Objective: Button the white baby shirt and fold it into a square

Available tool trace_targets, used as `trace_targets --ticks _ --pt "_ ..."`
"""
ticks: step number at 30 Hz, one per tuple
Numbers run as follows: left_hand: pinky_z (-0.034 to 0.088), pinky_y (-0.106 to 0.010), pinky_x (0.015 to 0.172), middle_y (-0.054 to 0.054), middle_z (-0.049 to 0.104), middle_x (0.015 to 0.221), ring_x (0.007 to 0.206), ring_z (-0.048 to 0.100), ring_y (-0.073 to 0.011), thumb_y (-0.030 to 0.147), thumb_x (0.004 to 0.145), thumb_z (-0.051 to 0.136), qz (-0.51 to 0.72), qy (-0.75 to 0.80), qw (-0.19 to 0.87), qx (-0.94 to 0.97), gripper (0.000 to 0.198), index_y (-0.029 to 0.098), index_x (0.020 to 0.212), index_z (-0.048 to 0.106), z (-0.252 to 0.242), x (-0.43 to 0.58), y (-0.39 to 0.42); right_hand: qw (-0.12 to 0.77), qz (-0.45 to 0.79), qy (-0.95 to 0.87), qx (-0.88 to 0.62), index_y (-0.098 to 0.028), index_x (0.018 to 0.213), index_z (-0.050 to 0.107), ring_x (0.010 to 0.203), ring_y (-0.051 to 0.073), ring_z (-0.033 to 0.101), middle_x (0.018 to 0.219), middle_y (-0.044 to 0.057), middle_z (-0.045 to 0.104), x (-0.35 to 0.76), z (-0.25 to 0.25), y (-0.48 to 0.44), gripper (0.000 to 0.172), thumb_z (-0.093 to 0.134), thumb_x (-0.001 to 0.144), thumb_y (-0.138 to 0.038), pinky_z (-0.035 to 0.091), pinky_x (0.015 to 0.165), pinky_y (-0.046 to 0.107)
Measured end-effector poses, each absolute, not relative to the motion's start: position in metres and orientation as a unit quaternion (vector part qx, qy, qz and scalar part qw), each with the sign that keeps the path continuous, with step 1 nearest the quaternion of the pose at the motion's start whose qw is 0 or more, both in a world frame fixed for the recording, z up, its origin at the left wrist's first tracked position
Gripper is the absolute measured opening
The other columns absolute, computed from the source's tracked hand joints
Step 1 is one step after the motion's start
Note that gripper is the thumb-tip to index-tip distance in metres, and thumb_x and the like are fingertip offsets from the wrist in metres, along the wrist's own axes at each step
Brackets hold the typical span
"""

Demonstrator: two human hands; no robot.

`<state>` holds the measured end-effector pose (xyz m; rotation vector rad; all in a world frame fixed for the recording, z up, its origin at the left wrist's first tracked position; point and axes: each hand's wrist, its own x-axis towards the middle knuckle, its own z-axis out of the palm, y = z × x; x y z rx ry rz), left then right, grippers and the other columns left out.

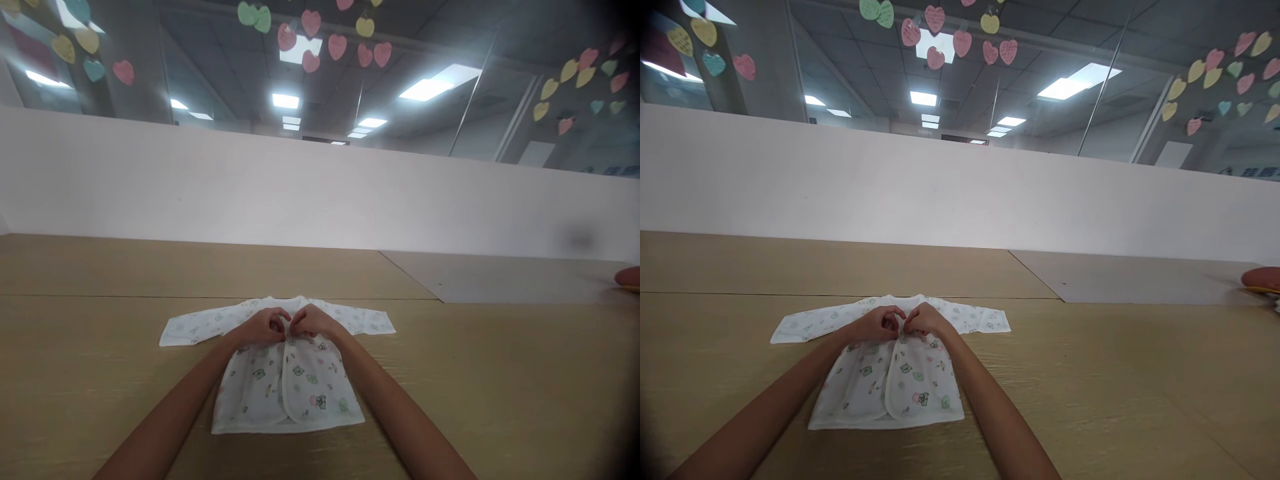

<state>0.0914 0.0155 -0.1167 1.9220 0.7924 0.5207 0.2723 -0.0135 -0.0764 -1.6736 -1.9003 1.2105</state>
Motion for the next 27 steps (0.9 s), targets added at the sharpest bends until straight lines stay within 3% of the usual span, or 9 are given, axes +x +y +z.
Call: trace_targets --ticks 4,11,16,20,27 --pt "0.041 -0.023 0.058 0.001 0.062 0.072 0.066 0.056 -0.0142 0.022 0.058 0.064 0.163 0.331 0.462 0.807 0.037 0.018 0.094 0.054 -0.108 0.089 0.017 0.086 0.248 -0.726 -0.636 -0.013 0.053 0.059 0.046 0.009 0.044 0.048 0.001 0.050 0.253 -0.056 -0.032 0.007 0.060 0.059 -0.015 0.030 0.042 0.020" --pt "0.036 -0.024 0.051 0.003 0.057 0.058 0.054 0.049 -0.0126 0.028 0.054 0.067 0.053 0.339 0.366 0.865 0.014 0.018 0.063 0.061 -0.082 0.087 0.008 -0.059 0.246 -0.764 -0.594 -0.014 0.049 0.055 0.044 0.012 0.049 0.050 0.004 0.054 0.235 -0.037 -0.053 0.017 0.053 0.065 -0.020 0.038 0.046 0.023" --pt "0.038 -0.023 0.047 0.001 0.062 0.057 0.052 0.054 -0.0143 0.027 0.056 0.066 -0.026 0.349 0.410 0.842 0.016 0.020 0.069 0.069 -0.074 0.086 0.004 -0.093 0.254 -0.772 -0.575 -0.014 0.049 0.055 0.043 0.011 0.047 0.051 0.004 0.054 0.239 -0.039 -0.051 0.027 0.055 0.068 -0.034 0.038 0.046 0.024" --pt "0.038 -0.021 0.045 -0.003 0.068 0.072 0.056 0.058 -0.0141 0.033 0.066 0.058 -0.055 0.343 0.478 0.807 0.024 0.020 0.081 0.071 -0.071 0.084 0.004 -0.118 0.266 -0.775 -0.561 -0.014 0.050 0.054 0.044 0.012 0.047 0.053 0.004 0.053 0.238 -0.051 -0.046 0.034 0.057 0.067 -0.044 0.038 0.044 0.025" --pt "0.040 -0.020 0.048 -0.003 0.068 0.074 0.057 0.057 -0.0125 0.035 0.068 0.057 -0.063 0.321 0.487 0.810 0.025 0.021 0.083 0.071 -0.065 0.088 -0.002 -0.153 0.310 -0.779 -0.523 -0.015 0.054 0.053 0.043 0.010 0.045 0.049 0.000 0.050 0.241 -0.048 -0.045 0.018 0.057 0.064 -0.029 0.038 0.043 0.022"
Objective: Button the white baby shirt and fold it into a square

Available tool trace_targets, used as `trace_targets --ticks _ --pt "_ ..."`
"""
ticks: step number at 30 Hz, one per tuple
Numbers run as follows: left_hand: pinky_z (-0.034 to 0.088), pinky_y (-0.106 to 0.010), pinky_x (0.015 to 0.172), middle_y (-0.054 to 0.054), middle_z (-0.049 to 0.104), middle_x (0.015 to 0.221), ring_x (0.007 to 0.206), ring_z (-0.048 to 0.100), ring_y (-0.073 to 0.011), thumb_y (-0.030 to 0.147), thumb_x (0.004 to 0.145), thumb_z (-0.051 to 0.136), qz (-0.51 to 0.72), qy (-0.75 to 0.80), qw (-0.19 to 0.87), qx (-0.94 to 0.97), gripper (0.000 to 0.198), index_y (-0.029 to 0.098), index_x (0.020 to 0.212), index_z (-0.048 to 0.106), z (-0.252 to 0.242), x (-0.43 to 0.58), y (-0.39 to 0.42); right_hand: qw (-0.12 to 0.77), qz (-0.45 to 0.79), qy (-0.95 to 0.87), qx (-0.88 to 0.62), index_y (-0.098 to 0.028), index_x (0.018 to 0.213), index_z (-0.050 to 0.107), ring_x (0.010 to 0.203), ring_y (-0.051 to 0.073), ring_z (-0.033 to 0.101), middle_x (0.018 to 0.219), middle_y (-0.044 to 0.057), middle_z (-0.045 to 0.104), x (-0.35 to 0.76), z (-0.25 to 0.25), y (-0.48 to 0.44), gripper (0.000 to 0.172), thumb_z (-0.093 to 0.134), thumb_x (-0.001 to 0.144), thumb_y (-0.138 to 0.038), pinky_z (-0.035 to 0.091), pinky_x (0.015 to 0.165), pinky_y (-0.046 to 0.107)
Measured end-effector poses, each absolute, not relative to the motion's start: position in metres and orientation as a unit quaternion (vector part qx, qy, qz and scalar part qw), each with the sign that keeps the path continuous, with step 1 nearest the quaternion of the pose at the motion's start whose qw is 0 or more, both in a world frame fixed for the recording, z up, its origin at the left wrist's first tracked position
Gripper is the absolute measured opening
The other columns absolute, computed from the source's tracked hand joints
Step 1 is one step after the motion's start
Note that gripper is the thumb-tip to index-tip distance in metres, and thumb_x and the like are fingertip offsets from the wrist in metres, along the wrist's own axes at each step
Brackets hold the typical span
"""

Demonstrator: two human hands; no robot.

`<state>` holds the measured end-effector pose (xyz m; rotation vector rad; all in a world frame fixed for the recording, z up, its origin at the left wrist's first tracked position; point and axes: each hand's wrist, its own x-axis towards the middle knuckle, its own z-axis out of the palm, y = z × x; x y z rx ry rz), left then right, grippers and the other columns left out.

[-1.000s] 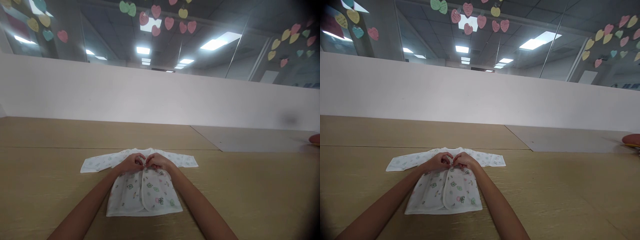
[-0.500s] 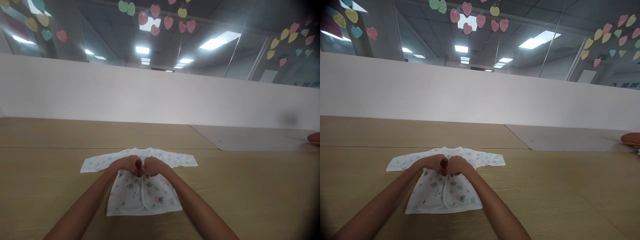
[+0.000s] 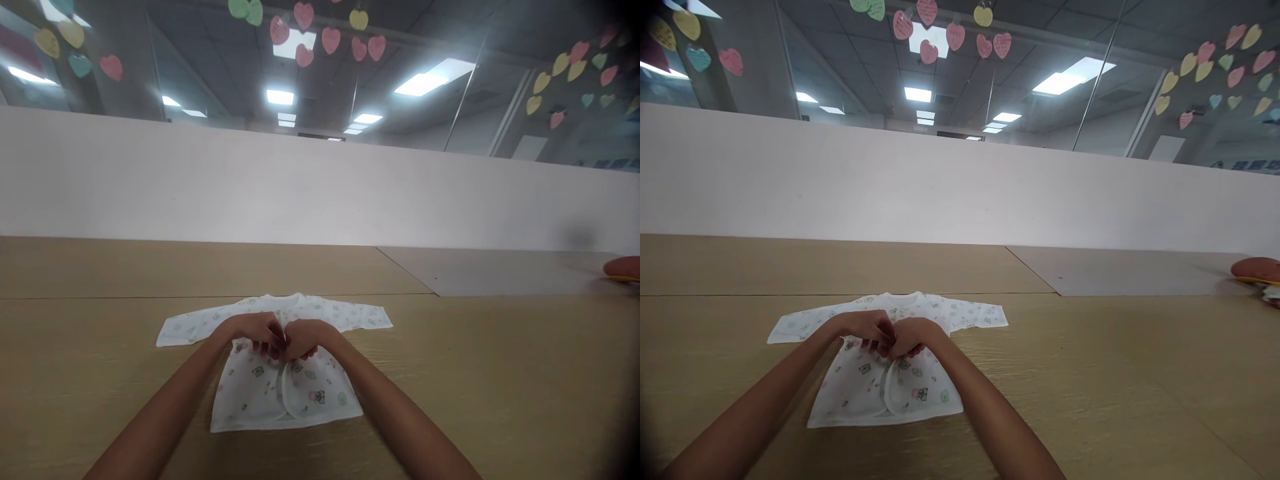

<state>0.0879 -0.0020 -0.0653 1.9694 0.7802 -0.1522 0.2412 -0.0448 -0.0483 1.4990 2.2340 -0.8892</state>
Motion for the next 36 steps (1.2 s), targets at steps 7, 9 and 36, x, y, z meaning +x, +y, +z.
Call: trace_targets --ticks 7,9,36 --pt "0.037 -0.020 0.043 0.002 0.059 0.054 0.048 0.050 -0.0111 0.027 0.058 0.065 -0.034 0.332 0.451 0.828 0.016 0.019 0.070 0.071 -0.064 0.098 -0.013 0.171 -0.298 0.805 0.484 -0.014 0.050 0.050 0.041 0.007 0.042 0.050 -0.001 0.049 0.250 -0.038 -0.044 0.017 0.057 0.064 -0.021 0.032 0.042 0.021" --pt "0.036 -0.020 0.043 0.003 0.056 0.050 0.046 0.047 -0.0101 0.028 0.057 0.066 -0.025 0.329 0.440 0.835 0.014 0.019 0.067 0.071 -0.066 0.100 -0.015 0.174 -0.298 0.806 0.481 -0.014 0.051 0.050 0.042 0.008 0.042 0.051 -0.001 0.048 0.250 -0.037 -0.043 0.017 0.058 0.065 -0.021 0.034 0.043 0.021" --pt "0.054 -0.027 0.061 -0.005 0.068 0.079 0.075 0.067 -0.0207 0.023 0.060 0.072 -0.010 0.317 0.619 0.719 0.037 0.017 0.094 0.059 -0.073 0.094 -0.007 0.139 -0.320 0.794 0.498 -0.015 0.058 0.054 0.044 0.008 0.043 0.051 -0.003 0.048 0.251 -0.034 -0.041 0.019 0.063 0.063 -0.030 0.034 0.044 0.021"
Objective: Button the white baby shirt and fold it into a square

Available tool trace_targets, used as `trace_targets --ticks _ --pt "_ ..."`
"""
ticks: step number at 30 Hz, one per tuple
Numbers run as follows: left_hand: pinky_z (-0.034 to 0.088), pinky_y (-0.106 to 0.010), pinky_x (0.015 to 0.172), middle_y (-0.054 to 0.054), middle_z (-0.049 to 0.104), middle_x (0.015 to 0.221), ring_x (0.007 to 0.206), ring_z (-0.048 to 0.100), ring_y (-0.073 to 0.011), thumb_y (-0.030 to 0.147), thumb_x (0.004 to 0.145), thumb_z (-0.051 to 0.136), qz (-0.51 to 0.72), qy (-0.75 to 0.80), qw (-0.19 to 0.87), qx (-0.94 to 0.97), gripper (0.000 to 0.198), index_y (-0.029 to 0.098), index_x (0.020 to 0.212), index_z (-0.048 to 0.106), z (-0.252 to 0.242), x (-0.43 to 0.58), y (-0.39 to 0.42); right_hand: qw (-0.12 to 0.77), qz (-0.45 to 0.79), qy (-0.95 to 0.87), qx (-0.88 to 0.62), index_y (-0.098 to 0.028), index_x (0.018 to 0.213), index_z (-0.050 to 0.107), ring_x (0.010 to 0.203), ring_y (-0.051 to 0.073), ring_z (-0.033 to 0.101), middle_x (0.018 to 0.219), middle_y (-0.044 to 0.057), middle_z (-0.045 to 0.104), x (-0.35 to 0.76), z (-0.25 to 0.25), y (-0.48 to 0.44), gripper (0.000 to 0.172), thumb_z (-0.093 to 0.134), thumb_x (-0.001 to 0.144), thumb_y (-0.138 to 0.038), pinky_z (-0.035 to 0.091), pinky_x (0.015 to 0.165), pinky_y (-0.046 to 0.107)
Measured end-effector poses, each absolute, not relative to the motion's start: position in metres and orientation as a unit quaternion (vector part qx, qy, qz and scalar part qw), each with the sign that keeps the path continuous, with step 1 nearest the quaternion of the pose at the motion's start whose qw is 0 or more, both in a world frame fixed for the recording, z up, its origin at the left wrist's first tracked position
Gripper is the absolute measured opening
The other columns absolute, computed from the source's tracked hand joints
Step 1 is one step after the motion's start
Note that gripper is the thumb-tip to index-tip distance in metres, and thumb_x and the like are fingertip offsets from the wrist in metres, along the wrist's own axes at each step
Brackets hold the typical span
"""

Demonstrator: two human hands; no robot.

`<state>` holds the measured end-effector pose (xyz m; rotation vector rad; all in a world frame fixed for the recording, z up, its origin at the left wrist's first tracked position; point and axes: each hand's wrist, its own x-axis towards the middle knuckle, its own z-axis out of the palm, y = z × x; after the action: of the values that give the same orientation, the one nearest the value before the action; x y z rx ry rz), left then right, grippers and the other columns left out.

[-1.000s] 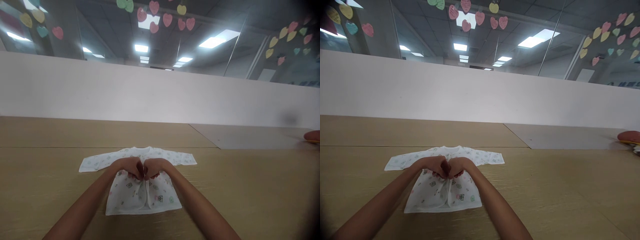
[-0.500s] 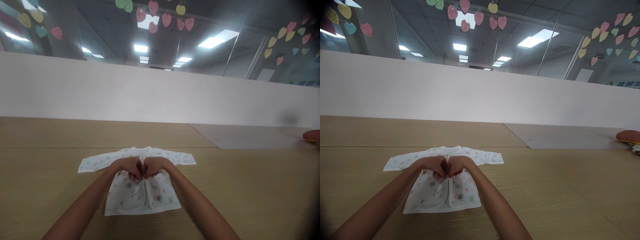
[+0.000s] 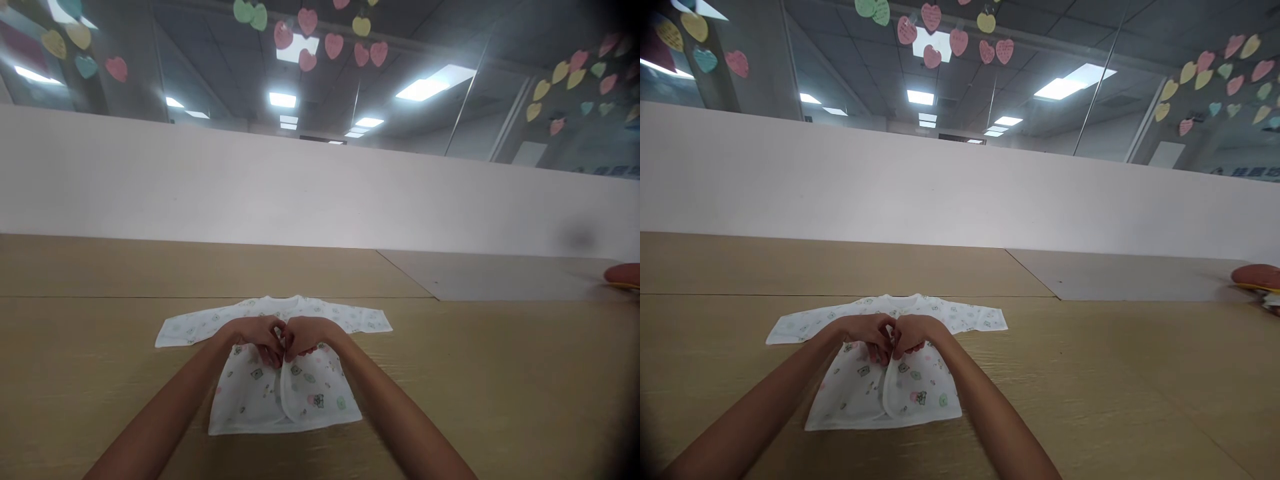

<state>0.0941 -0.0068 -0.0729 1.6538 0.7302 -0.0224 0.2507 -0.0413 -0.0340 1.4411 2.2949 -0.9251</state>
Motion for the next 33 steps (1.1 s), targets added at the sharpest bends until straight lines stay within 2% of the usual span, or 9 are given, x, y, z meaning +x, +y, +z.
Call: trace_targets --ticks 3,8,17,23,29,33 --pt "0.055 -0.028 0.061 -0.005 0.068 0.079 0.075 0.067 -0.0210 0.024 0.060 0.073 -0.002 0.336 0.619 0.710 0.042 0.017 0.098 0.054 -0.071 0.095 -0.008 0.143 -0.295 0.799 0.504 -0.015 0.056 0.053 0.045 0.009 0.045 0.053 -0.003 0.050 0.249 -0.037 -0.040 0.022 0.064 0.061 -0.033 0.034 0.045 0.021" --pt "0.054 -0.029 0.060 -0.004 0.068 0.078 0.071 0.067 -0.0206 0.021 0.057 0.074 -0.001 0.345 0.608 0.715 0.047 0.017 0.098 0.051 -0.074 0.097 -0.007 0.143 -0.293 0.809 0.489 -0.015 0.060 0.056 0.046 0.008 0.045 0.054 -0.003 0.050 0.251 -0.039 -0.039 0.017 0.063 0.063 -0.031 0.033 0.046 0.021" --pt "0.052 -0.029 0.055 -0.002 0.066 0.074 0.060 0.063 -0.0169 0.023 0.057 0.072 -0.024 0.350 0.565 0.747 0.043 0.018 0.093 0.049 -0.072 0.097 -0.007 0.143 -0.387 0.787 0.459 -0.014 0.068 0.059 0.040 0.006 0.036 0.047 -0.006 0.042 0.260 -0.041 -0.032 0.013 0.061 0.065 -0.027 0.031 0.041 0.019" --pt "0.050 -0.027 0.053 0.001 0.063 0.074 0.058 0.060 -0.0146 0.022 0.051 0.073 -0.041 0.334 0.533 0.776 0.040 0.019 0.084 0.050 -0.075 0.096 -0.004 0.117 -0.426 0.771 0.458 -0.014 0.081 0.063 0.042 0.005 0.036 0.048 -0.007 0.042 0.266 -0.044 -0.028 0.021 0.062 0.063 -0.027 0.030 0.041 0.018" --pt "0.046 -0.026 0.051 0.001 0.061 0.074 0.059 0.058 -0.0150 0.028 0.052 0.071 -0.064 0.363 0.482 0.795 0.038 0.019 0.080 0.048 -0.069 0.099 -0.007 0.115 -0.413 0.769 0.474 -0.014 0.073 0.063 0.043 0.006 0.035 0.047 -0.006 0.040 0.269 -0.056 -0.021 0.027 0.066 0.060 -0.037 0.028 0.041 0.019" --pt "0.041 -0.025 0.051 0.001 0.061 0.076 0.063 0.056 -0.0159 0.037 0.050 0.071 -0.063 0.389 0.352 0.849 0.038 0.019 0.078 0.052 -0.067 0.101 -0.009 0.125 -0.373 0.775 0.495 -0.014 0.060 0.057 0.044 0.006 0.035 0.046 -0.006 0.040 0.268 -0.059 -0.020 0.032 0.068 0.058 -0.044 0.028 0.042 0.020"
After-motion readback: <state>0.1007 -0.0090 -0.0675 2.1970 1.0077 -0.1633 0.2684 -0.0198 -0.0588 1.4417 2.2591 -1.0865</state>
